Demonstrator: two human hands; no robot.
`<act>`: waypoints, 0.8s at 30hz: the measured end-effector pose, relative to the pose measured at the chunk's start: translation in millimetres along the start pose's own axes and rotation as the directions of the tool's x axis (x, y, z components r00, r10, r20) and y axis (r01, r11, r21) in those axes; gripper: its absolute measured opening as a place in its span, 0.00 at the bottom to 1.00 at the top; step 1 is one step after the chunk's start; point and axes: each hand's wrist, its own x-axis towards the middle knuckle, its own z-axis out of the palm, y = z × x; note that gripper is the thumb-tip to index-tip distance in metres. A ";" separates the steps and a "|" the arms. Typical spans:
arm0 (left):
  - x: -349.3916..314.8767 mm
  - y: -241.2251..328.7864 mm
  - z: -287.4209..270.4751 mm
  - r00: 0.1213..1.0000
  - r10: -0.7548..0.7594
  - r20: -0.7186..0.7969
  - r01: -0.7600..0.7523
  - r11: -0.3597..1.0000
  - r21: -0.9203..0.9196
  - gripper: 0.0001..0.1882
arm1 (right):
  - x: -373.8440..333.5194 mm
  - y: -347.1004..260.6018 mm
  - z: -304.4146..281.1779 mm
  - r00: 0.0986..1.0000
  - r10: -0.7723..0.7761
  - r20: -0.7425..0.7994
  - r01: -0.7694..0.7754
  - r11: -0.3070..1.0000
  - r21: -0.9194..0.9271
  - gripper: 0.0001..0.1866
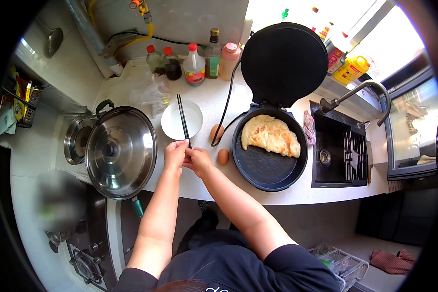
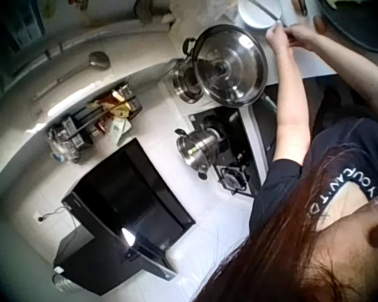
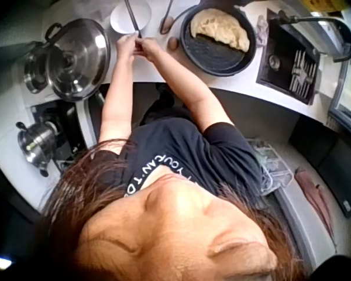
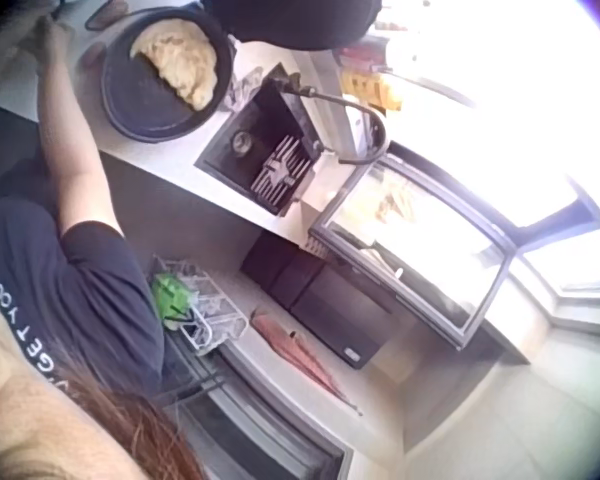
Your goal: The person wipes the surface and knobs of a gas stove with a cloth, washes the cloth in a sink, and then uses chopsticks to turn over a flatbread in an electric griddle.
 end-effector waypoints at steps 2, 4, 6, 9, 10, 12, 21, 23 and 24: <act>-2.2 -0.2 0.8 1.000 0.018 -0.025 -0.018 1.000 0.010 0.13 | 1.1 1.2 -1.8 1.000 -0.009 0.002 0.009 1.000 -0.007 0.09; -1.8 -3.5 0.0 1.000 0.021 -0.023 -0.021 1.000 0.002 0.15 | -3.2 -1.1 -1.8 1.000 -0.006 0.013 0.006 1.000 -0.028 0.12; -4.8 -5.4 0.1 1.000 0.015 -0.012 -0.015 1.000 0.001 0.17 | -8.2 -2.6 -2.0 1.000 -0.006 0.001 0.006 0.998 -0.068 0.14; -6.9 -12.2 1.5 0.986 0.086 -0.141 -0.076 0.994 0.080 0.21 | -28.5 -3.7 -7.4 0.999 0.025 0.037 -0.017 0.981 -0.191 0.19; -10.5 -12.4 3.2 0.978 0.106 -0.182 -0.096 0.994 0.061 0.22 | -34.6 -0.6 -14.1 0.999 0.033 0.024 -0.026 0.969 -0.246 0.21; -22.1 -13.5 5.8 0.954 0.143 -0.263 -0.142 0.990 0.025 0.23 | -52.0 13.9 -32.1 0.999 0.046 -0.001 -0.044 0.934 -0.353 0.23; -87.0 -76.6 27.5 0.839 0.420 -0.345 -0.464 0.884 -0.052 0.18 | -69.8 33.2 -88.0 0.592 -0.700 0.401 0.271 -0.295 -0.916 0.26; -94.3 -88.7 31.7 0.867 0.405 -0.291 -0.433 0.900 -0.038 0.18 | -57.2 24.7 -80.9 0.584 -0.717 0.380 0.145 -0.369 -0.918 0.26; -96.2 -93.2 32.7 0.878 0.401 -0.262 -0.422 0.906 -0.027 0.18 | -50.3 20.9 -76.2 0.576 -0.729 0.370 0.081 -0.400 -0.913 0.26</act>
